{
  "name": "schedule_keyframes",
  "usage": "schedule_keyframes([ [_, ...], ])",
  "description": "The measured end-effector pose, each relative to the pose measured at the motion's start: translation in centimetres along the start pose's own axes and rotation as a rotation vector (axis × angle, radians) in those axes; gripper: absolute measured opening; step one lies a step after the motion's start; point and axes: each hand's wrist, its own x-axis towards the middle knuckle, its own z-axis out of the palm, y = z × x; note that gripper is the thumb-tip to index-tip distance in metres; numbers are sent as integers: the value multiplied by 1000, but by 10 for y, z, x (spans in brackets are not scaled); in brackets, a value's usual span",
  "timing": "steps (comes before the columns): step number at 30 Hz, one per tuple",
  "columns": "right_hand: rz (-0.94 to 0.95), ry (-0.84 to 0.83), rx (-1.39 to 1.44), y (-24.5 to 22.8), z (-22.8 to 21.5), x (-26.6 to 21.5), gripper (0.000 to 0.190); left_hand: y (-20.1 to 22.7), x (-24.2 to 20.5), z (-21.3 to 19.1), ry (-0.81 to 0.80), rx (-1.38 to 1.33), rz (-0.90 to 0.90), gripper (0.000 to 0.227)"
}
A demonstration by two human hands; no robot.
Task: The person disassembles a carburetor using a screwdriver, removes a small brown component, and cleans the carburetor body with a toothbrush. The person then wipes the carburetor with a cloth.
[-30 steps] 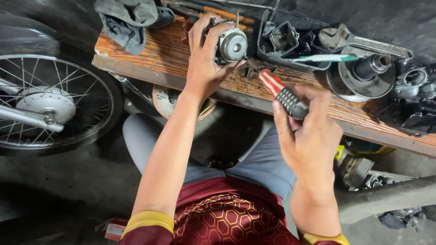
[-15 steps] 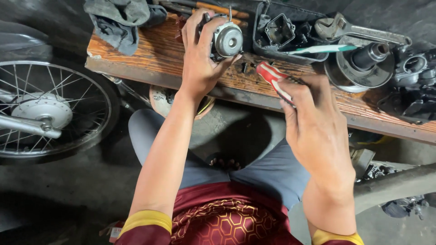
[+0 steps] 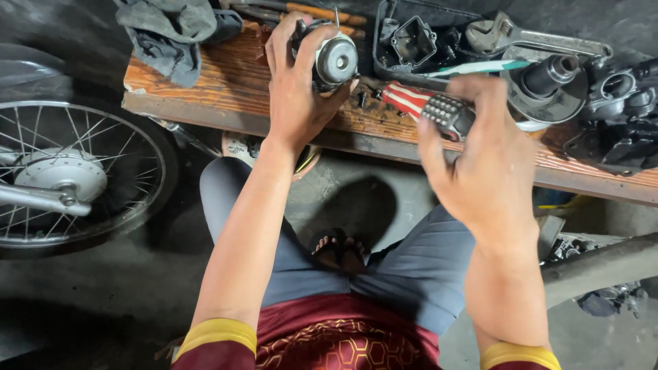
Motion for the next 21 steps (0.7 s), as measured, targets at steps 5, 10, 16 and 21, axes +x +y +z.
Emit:
schedule_keyframes([
  [5,95,-2,-157,3,8,-9,30,-3,2,1,-5,-17,7,79],
  [10,57,-68,52,3,-1,7,39,0,4,-3,-6,-4,21,78],
  [16,-155,128,711,41,63,1,39,3,6,-5,-15,18,26,74],
  [21,-116,382,1258,27,93,5,26,4,7,-6,-26,-20,0,75],
])
